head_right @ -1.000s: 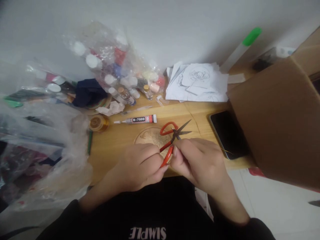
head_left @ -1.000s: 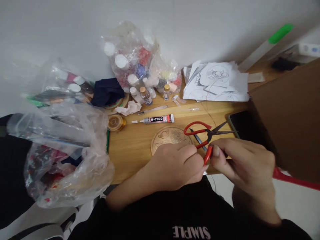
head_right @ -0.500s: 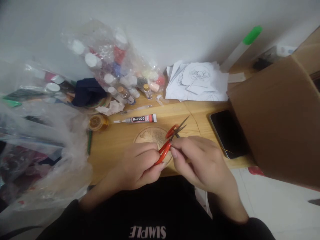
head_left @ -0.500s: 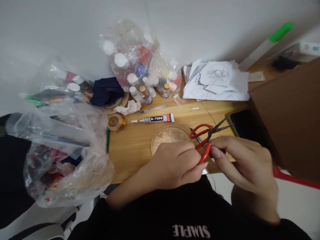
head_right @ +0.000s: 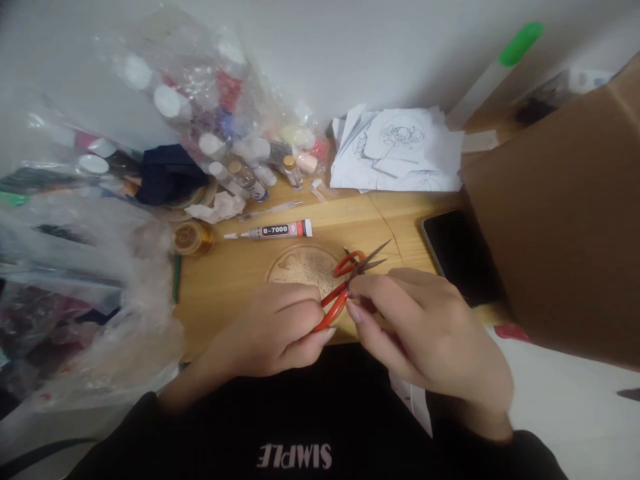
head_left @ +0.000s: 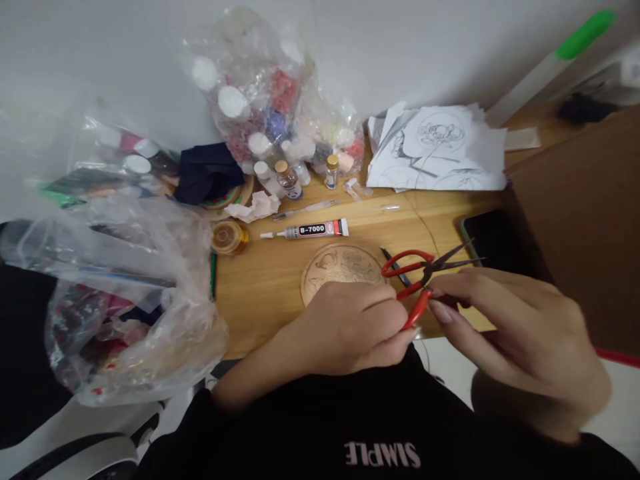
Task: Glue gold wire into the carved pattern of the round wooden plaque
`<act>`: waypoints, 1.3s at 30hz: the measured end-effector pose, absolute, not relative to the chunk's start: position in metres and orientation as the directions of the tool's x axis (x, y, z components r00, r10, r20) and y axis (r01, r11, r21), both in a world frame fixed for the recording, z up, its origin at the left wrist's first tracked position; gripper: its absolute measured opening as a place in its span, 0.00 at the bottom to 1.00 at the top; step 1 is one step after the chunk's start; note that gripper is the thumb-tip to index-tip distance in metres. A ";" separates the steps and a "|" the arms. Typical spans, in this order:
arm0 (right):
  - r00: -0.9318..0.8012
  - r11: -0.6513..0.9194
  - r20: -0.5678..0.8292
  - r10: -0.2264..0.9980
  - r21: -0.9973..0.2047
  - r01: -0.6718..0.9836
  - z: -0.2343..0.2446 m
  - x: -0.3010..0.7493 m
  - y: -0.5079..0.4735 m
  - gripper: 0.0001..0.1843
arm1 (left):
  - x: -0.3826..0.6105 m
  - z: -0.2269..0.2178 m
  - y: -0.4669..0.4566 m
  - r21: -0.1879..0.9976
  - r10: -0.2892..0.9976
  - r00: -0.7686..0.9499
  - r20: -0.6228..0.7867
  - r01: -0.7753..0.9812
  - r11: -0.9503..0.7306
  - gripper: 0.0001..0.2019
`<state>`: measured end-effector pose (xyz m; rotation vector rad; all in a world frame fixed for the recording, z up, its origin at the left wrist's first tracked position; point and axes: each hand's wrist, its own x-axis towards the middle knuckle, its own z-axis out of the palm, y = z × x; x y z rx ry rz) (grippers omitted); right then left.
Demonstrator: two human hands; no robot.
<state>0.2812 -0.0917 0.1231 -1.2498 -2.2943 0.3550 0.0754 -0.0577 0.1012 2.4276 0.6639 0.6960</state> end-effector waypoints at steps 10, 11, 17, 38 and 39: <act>-0.481 0.560 0.286 0.829 -0.425 0.712 0.120 0.284 -0.093 0.02 | 0.074 0.103 -0.055 0.547 0.529 0.785 0.322 0.302 -0.781 0.19; -0.490 0.568 0.288 0.823 -0.415 0.711 0.120 0.284 -0.092 0.02 | 0.074 0.104 -0.055 0.547 0.524 0.793 0.310 0.302 -0.781 0.19; -0.480 0.573 0.314 0.819 -0.392 0.720 0.118 0.284 -0.093 0.03 | 0.076 0.103 -0.056 0.536 0.508 0.809 0.296 0.300 -0.789 0.19; -0.395 0.484 0.279 0.875 -0.504 0.715 0.118 0.284 -0.096 0.03 | 0.077 0.100 -0.054 0.719 0.541 0.805 0.242 0.226 -0.657 0.16; -0.386 0.477 0.280 0.879 -0.513 0.714 0.117 0.284 -0.096 0.03 | 0.077 0.100 -0.054 0.734 0.544 0.806 0.234 0.221 -0.642 0.16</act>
